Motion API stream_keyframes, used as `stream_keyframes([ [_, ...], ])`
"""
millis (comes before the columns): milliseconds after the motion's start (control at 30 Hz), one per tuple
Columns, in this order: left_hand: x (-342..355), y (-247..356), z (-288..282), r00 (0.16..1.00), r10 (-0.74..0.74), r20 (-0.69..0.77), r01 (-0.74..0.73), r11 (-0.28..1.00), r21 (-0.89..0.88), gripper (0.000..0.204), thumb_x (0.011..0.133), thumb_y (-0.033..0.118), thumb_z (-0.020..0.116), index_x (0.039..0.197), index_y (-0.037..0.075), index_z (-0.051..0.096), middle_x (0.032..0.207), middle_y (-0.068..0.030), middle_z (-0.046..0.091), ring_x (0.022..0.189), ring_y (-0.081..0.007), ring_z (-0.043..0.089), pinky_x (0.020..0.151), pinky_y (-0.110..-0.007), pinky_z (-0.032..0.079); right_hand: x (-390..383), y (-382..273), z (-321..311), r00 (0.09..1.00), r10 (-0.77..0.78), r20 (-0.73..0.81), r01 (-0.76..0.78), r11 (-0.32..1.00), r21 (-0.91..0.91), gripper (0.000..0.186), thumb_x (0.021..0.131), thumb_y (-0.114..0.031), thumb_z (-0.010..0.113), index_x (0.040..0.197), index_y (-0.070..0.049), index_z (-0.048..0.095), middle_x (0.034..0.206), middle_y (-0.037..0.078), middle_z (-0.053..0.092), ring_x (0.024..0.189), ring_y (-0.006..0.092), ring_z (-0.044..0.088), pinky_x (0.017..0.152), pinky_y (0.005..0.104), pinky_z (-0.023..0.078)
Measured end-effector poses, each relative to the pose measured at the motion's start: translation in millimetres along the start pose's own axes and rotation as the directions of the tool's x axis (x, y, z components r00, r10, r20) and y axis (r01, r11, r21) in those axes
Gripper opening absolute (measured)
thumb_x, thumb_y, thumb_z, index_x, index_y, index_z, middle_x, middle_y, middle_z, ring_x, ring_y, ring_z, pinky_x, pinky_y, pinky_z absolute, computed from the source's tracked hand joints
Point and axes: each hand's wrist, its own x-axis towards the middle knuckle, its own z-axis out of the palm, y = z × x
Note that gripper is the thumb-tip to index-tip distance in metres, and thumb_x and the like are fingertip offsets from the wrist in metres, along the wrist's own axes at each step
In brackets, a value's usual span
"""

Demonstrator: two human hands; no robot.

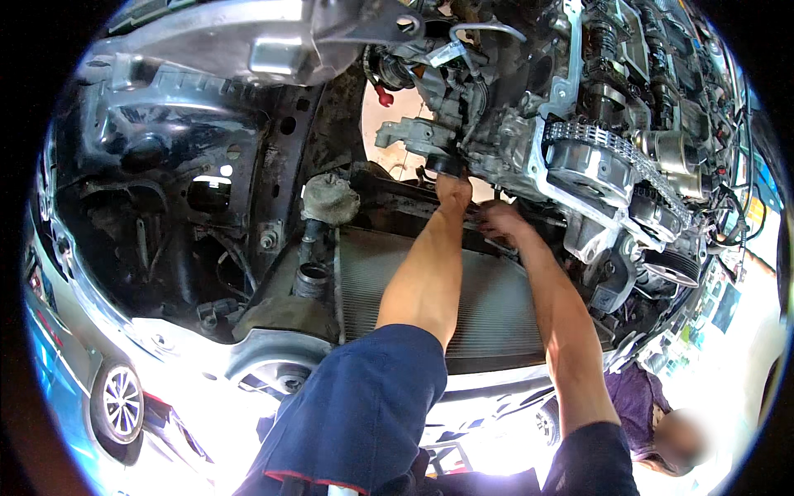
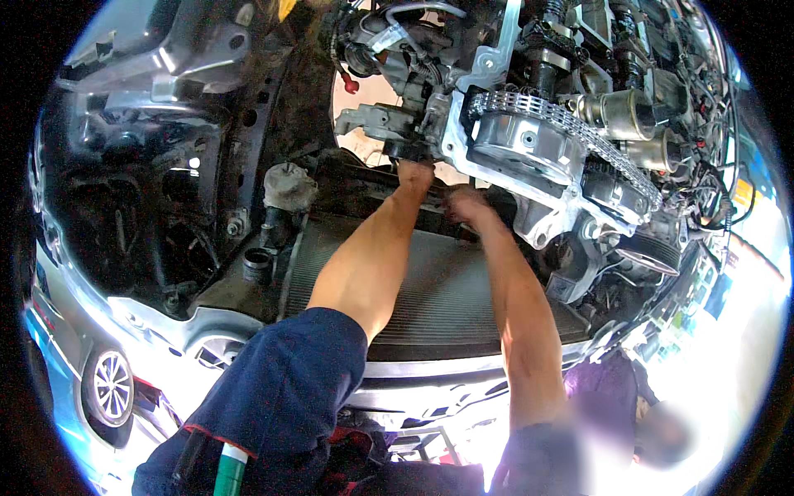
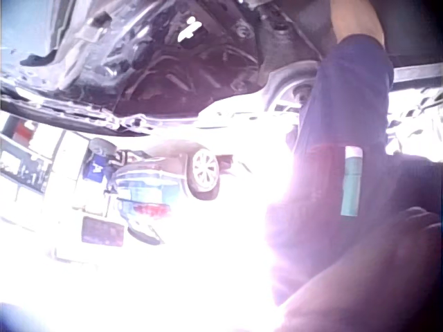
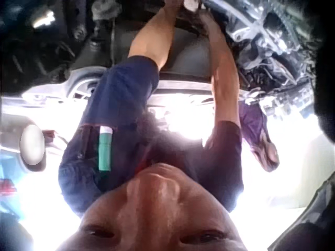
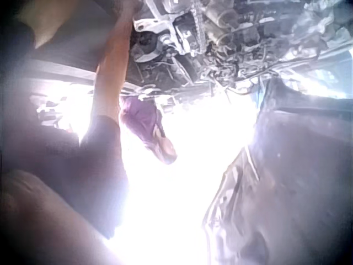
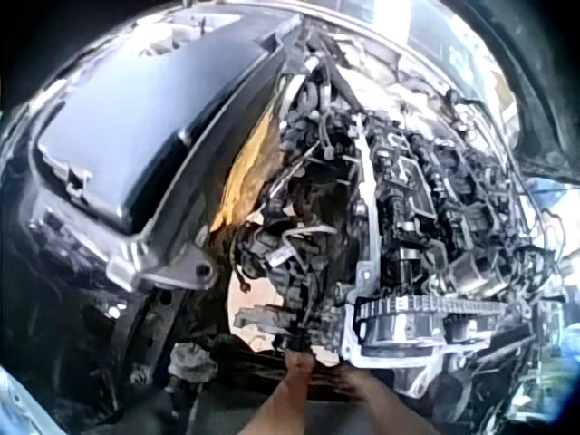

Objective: The person works under the hood of a car, using a wrench to tighten bolts on the engine. He repeatedly reaches into the engine bay, adjusts components, and places tools on the hood. The task involves mechanical repair actions focused on securing engine parts.

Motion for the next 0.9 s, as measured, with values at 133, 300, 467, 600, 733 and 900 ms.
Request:
stream_keyframes([
  [133,-7,20,3,0.995,-0.091,0.027,0.095,0.971,-0.219,0.021,0.089,0.022,0.056,0.103,0.011,0.065,0.105,-0.0072,0.066,0.095,-0.0252,0.062,0.077,-0.038,0.051,-6,14,-22,0.846,-0.086,-0.526,0.396,0.762,0.512,0.025,0.091,-0.01,0.048,0.111,0.004,0.054,0.107,0.015,0.059,0.102,0.0309,0.057,0.09,0.0457,0.05],
  [300,-9,20,1,0.97,-0.133,0.203,0.203,0.903,-0.377,0.023,0.088,0.019,0.058,0.109,0.013,0.063,0.106,-0.0037,0.065,0.096,-0.0211,0.061,0.075,-0.035,0.052,36,22,-34,0.834,-0.068,-0.547,0.497,0.521,0.694,0.016,0.09,0.0,0.047,0.102,0.004,0.055,0.099,0.015,0.06,0.087,0.027,0.06,0.083,0.0403,0.056],
  [467,-2,-1,-3,0.908,0.024,0.418,-0.197,0.905,0.377,0.023,0.087,0.018,0.061,0.109,0.012,0.063,0.099,-0.0035,0.066,0.088,-0.019,0.063,0.073,-0.033,0.052,41,29,-31,0.823,-0.09,-0.56,0.507,0.559,0.656,0.017,0.089,-0.004,0.053,0.103,0.005,0.057,0.103,0.017,0.058,0.094,0.0279,0.059,0.085,0.0402,0.055],
  [600,-16,18,-36,0.782,-0.111,0.614,0.574,0.511,-0.639,0.034,0.095,0.024,0.052,0.124,0.007,0.049,0.117,-0.0164,0.058,0.105,-0.0262,0.06,0.085,-0.038,0.053,-33,-2,-24,0.89,-0.253,-0.378,0.072,0.9,-0.431,0.034,0.086,-0.023,0.06,0.11,0.001,0.059,0.092,0.017,0.064,0.09,0.0284,0.063,0.078,0.0404,0.051],
  [733,-56,77,-86,0.662,-0.392,0.639,0.289,0.92,0.264,0.047,0.095,0.032,0.05,0.133,0.005,0.043,0.127,-0.0214,0.052,0.114,-0.0286,0.055,0.095,-0.041,0.047,-214,-10,0,0.881,-0.443,-0.166,0.192,0.656,-0.729,0.044,0.088,-0.034,0.059,0.12,-0.004,0.057,0.104,0.02,0.065,0.097,0.036,0.062,0.084,0.0419,0.049],
  [900,-120,98,-54,0.501,-0.008,0.866,-0.831,0.275,0.483,0.044,0.091,0.036,0.055,0.122,0.005,0.054,0.116,-0.0214,0.06,0.106,-0.0337,0.058,0.093,-0.041,0.044,-384,61,47,0.188,-0.684,-0.705,0.612,0.643,-0.461,0.021,0.084,-0.013,0.062,0.101,-0.002,0.063,0.093,0.015,0.066,0.083,0.033,0.062,0.075,0.0398,0.05],
])
